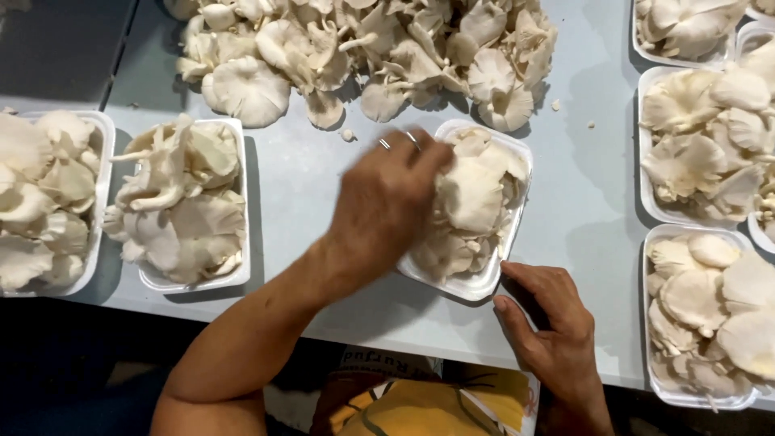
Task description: Sorting and packing oyster mushrooms from a large pile into individual styrofoam trays.
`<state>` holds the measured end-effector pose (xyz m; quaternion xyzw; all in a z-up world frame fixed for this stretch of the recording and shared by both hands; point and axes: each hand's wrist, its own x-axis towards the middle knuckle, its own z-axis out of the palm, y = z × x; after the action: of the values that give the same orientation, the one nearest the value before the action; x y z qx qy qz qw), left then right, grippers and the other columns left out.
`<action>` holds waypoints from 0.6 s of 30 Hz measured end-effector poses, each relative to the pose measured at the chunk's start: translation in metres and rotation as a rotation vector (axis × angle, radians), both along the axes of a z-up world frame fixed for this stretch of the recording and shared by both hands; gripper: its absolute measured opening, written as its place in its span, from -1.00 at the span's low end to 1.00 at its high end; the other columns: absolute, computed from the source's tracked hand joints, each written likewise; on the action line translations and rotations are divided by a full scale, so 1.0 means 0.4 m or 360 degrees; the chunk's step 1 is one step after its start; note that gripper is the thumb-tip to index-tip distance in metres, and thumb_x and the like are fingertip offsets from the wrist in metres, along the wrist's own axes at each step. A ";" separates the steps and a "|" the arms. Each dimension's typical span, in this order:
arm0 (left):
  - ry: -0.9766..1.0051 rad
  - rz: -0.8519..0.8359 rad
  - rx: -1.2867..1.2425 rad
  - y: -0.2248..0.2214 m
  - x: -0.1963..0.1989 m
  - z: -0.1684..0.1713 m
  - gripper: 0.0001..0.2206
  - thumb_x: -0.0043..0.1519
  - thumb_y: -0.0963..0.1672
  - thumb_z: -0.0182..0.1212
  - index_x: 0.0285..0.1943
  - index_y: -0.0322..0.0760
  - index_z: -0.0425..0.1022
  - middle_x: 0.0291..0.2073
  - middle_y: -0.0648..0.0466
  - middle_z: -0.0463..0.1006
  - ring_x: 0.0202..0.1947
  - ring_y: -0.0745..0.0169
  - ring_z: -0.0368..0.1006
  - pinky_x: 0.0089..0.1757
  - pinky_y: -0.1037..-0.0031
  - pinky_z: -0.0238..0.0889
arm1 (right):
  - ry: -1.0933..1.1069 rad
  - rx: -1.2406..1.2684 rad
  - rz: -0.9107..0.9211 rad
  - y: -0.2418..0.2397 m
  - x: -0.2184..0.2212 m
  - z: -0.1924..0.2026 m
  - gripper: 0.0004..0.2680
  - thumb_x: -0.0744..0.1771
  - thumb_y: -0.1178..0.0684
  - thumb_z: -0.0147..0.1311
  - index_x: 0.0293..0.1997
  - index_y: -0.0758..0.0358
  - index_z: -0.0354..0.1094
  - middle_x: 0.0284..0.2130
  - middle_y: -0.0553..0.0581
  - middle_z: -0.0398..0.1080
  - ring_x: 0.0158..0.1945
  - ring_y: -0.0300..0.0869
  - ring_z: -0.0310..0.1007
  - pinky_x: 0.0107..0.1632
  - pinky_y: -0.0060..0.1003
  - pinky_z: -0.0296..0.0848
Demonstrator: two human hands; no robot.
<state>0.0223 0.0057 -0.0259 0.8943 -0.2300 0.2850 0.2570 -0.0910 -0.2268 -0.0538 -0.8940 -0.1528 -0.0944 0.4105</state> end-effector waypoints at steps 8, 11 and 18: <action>0.0326 0.0973 0.0564 0.139 0.127 -0.121 -0.70 0.21 -0.28 0.18 0.13 -0.38 0.48 -0.19 -0.21 0.58 -0.22 -0.19 0.51 -0.27 0.17 0.44 | -0.0079 -0.0081 0.0032 0.000 -0.001 -0.004 -0.76 0.34 0.02 0.15 0.07 0.29 0.46 -0.07 0.13 0.55 -0.02 -0.07 0.47 0.08 -0.23 0.43; 0.0316 0.1094 0.0594 0.155 0.153 -0.161 -0.65 0.13 -0.28 0.22 0.13 -0.34 0.50 -0.28 -0.12 0.59 -0.26 -0.17 0.49 -0.35 0.16 0.41 | -0.0070 -0.0103 0.0018 0.001 -0.004 0.000 -0.76 0.34 0.02 0.15 0.07 0.28 0.46 -0.06 0.12 0.55 -0.01 -0.07 0.47 0.07 -0.24 0.45; 0.0269 0.1170 0.0639 0.171 0.176 -0.185 -0.84 0.14 -0.24 0.20 -0.16 -0.24 0.63 -0.28 -0.04 0.61 -0.22 -0.11 0.50 -0.40 0.14 0.43 | -0.0130 -0.0088 0.0061 -0.009 0.000 -0.009 -0.76 0.34 0.02 0.16 0.07 0.29 0.45 -0.06 0.14 0.55 -0.03 -0.05 0.50 0.06 -0.18 0.44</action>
<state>0.0926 0.0741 -0.0998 0.9693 0.0751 0.2329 -0.0230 -0.0911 -0.2303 -0.0575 -0.8973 -0.1890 -0.1187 0.3807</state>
